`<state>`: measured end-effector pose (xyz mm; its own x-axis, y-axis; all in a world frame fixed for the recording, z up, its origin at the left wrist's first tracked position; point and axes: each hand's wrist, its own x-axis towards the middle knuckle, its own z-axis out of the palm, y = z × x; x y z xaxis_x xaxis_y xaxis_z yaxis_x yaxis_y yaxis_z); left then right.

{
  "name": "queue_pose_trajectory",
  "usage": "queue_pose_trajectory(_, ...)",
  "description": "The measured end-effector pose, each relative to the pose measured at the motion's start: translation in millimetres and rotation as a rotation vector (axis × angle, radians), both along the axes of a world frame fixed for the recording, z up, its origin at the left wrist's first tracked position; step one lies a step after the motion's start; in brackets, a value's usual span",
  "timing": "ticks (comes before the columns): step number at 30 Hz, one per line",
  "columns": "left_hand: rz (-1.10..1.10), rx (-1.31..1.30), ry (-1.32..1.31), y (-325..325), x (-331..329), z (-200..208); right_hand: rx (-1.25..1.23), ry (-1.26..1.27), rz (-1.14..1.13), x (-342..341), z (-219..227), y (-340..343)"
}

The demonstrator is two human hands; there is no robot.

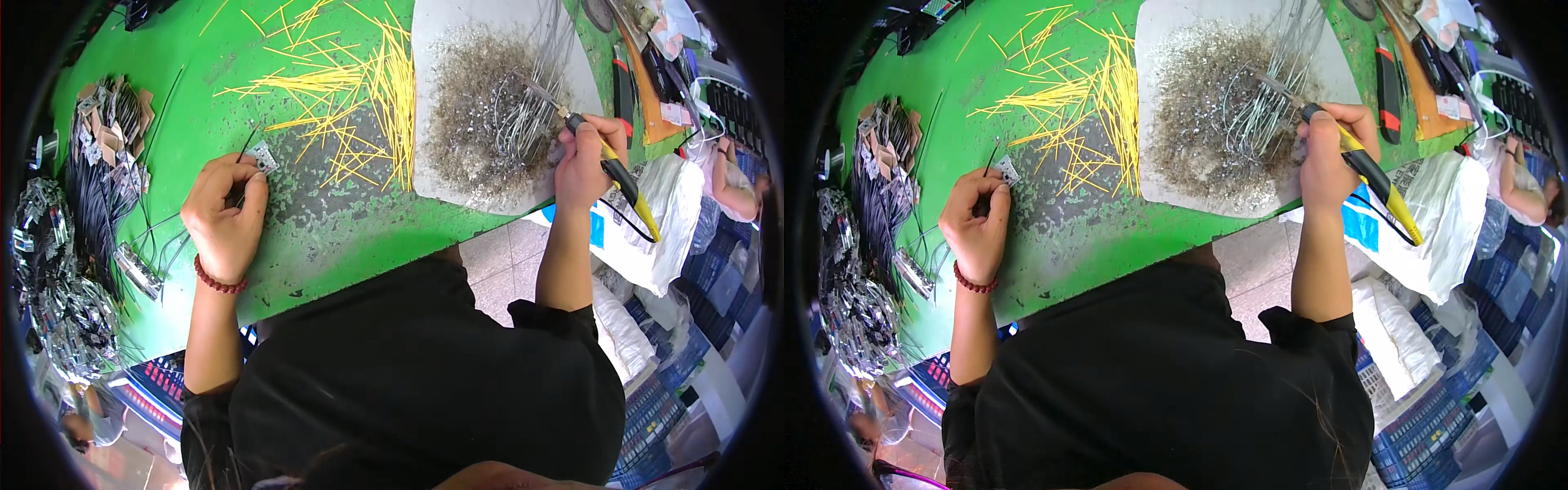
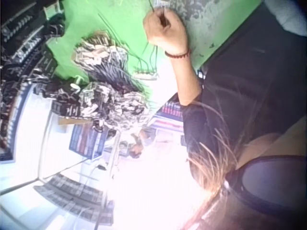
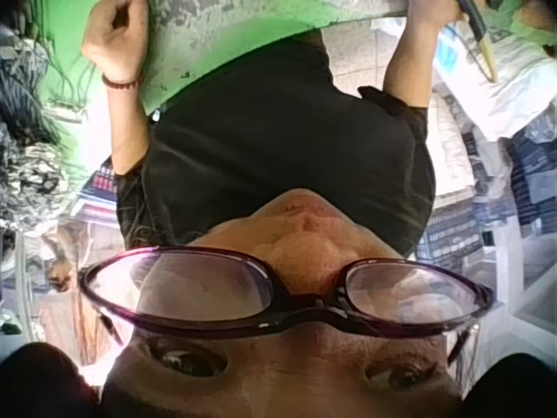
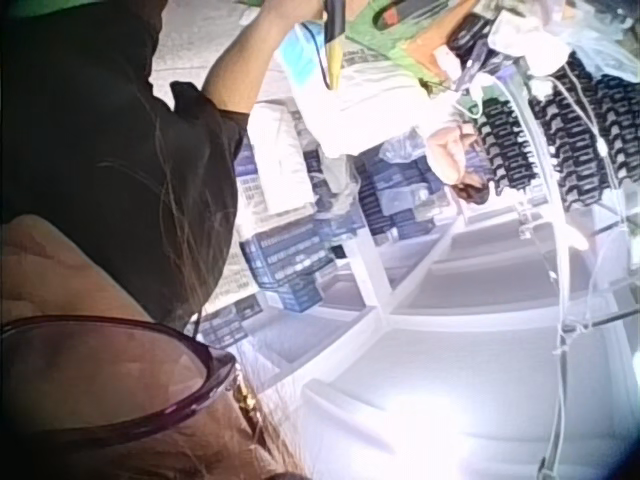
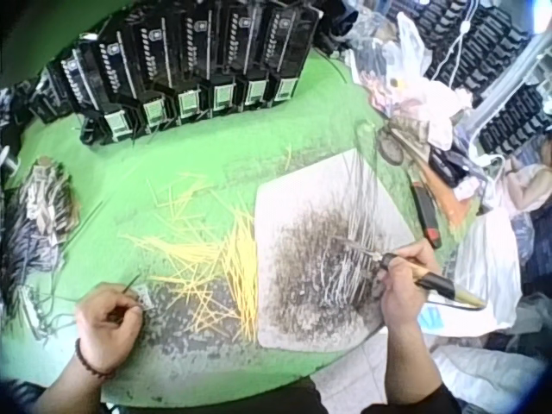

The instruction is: The person solders wires onto a circuit board, places the board into a plastic car chassis, and solders additional connections within the housing. Finally, they place the completed assembly into a blue plastic crate.

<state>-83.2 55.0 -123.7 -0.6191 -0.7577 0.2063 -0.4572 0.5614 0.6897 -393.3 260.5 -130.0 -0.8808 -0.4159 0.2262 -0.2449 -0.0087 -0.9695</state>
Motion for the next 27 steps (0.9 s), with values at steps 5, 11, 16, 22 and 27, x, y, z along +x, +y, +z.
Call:
queue_pose_trajectory(5, 0.006, -0.004, 0.005, -1, 1, -3, 0.011, 0.012, -0.001, -3, -6, -1)
queue_pose_trajectory(11, 0.009, 0.038, 0.015, -1, 3, -2, 0.007, 0.012, -0.012, -3, -6, -2)
queue_pose_trajectory(16, 0.017, 0.016, -0.005, -2, 6, 0, -0.054, 0.081, -0.065, 7, -2, -7)
queue_pose_trajectory(22, -0.011, 0.054, 0.06, -8, 2, -6, -0.104, 0.026, 0.362, 78, 16, -28)
queue_pose_trajectory(27, -0.015, -0.007, 0.077, -10, 4, -11, -0.082, -0.077, 0.584, 125, 2, -63)
